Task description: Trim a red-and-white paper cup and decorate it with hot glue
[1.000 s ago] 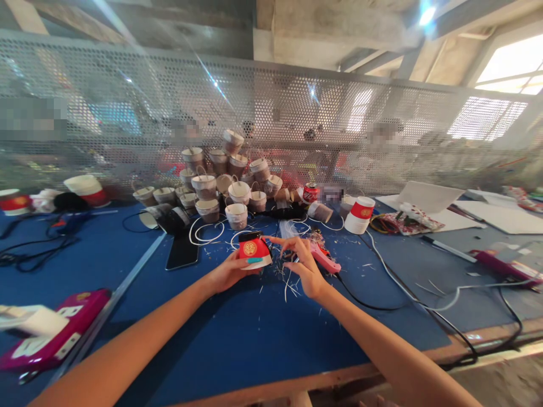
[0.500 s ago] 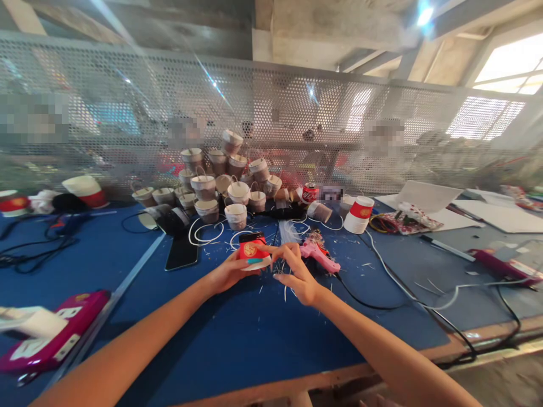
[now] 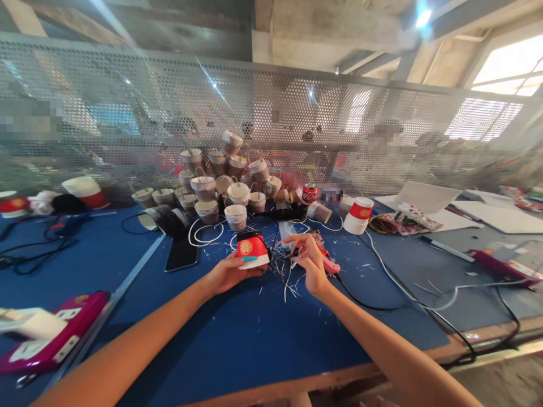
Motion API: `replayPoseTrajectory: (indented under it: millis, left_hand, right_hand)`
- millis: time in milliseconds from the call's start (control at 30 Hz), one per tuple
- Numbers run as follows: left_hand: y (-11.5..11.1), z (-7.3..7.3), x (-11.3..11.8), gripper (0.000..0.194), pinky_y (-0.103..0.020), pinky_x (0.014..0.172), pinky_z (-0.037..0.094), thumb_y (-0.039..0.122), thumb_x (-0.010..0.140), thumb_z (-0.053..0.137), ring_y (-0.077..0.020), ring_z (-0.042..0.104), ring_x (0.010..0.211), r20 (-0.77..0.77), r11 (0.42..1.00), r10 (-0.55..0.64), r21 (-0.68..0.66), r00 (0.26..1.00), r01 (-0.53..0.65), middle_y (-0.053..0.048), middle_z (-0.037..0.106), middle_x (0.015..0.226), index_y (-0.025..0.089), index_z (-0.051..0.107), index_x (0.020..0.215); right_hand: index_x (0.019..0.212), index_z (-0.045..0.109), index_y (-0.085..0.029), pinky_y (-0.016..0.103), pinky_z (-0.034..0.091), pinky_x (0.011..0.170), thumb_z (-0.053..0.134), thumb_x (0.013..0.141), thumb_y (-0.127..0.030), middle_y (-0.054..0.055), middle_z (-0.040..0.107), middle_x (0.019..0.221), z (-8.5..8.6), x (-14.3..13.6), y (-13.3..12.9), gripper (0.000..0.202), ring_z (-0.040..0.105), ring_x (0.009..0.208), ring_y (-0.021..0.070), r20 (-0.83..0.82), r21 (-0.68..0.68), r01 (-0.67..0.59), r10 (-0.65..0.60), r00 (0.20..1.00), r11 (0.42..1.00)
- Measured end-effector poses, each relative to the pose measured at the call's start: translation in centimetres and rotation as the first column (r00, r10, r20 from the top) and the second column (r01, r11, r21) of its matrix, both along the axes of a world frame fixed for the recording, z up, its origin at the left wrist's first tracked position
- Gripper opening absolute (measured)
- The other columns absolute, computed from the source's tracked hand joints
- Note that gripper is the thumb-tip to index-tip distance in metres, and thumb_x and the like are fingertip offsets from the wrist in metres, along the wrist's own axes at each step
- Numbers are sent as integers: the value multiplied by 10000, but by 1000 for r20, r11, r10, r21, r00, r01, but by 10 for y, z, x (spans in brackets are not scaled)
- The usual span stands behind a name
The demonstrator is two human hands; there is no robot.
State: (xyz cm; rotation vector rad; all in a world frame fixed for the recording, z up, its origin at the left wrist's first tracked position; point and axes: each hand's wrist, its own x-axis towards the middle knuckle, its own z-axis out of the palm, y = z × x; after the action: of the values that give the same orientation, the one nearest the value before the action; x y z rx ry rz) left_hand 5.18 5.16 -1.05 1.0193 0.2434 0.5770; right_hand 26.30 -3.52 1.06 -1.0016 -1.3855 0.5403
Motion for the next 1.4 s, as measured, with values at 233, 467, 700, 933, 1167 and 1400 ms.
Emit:
replayPoseTrajectory:
  millis: [233, 467, 700, 933, 1167, 1400]
  left_hand:
    - [-3, 1, 4, 500, -466, 957, 403, 246, 679, 711, -291, 605, 1075, -31, 998, 65, 17, 997, -65, -110, 687, 1104, 165, 581, 1155]
    - [-5, 2, 5, 577, -434, 946, 413, 127, 610, 760, -285, 609, 1065, -165, 984, 178, 62, 970, -170, -125, 667, 1144, 174, 564, 1151]
    - [1, -5, 2, 511, -421, 934, 426, 117, 667, 721, -255, 648, 989, -122, 990, 137, 42, 983, -133, -90, 707, 1049, 190, 577, 1151]
    - [0, -7, 4, 613, -370, 903, 441, 120, 593, 772, -258, 630, 1020, -116, 987, 151, 80, 982, -143, -120, 674, 1125, 167, 573, 1171]
    - [-6, 4, 6, 553, -369, 895, 438, 112, 623, 753, -241, 626, 1002, -177, 984, 165, 90, 970, -151, -136, 660, 1134, 148, 574, 1146]
    - [-5, 4, 4, 590, -368, 888, 447, 87, 621, 739, -229, 652, 945, -185, 983, 181, 30, 966, -179, -71, 711, 1008, 201, 561, 1172]
  right_hand:
    - [805, 489, -219, 423, 324, 901, 462, 660, -189, 55, 634, 1089, 8, -10, -13, 150, 421, 969, 246, 274, -52, -254, 258, 926, 966]
    - [887, 484, -223, 452, 301, 936, 465, 648, -185, 50, 594, 1174, 8, -12, -13, 243, 386, 999, 244, 344, -98, -265, 283, 895, 959]
    - [776, 462, -225, 417, 317, 895, 435, 646, -150, 44, 649, 1063, 5, -11, -9, 153, 429, 954, 235, 175, -65, -147, 157, 972, 987]
    - [803, 476, -220, 422, 312, 904, 445, 648, -146, 35, 642, 1112, 6, -10, -11, 174, 411, 962, 235, 250, -79, -216, 229, 941, 973]
    - [861, 465, -223, 429, 297, 921, 446, 633, -145, 43, 602, 1176, 8, -13, -14, 241, 379, 993, 242, 339, -80, -208, 223, 914, 975]
    - [801, 445, -222, 434, 303, 896, 435, 615, -137, 47, 611, 1127, 7, -10, -11, 204, 404, 969, 244, 289, -46, -157, 164, 943, 987]
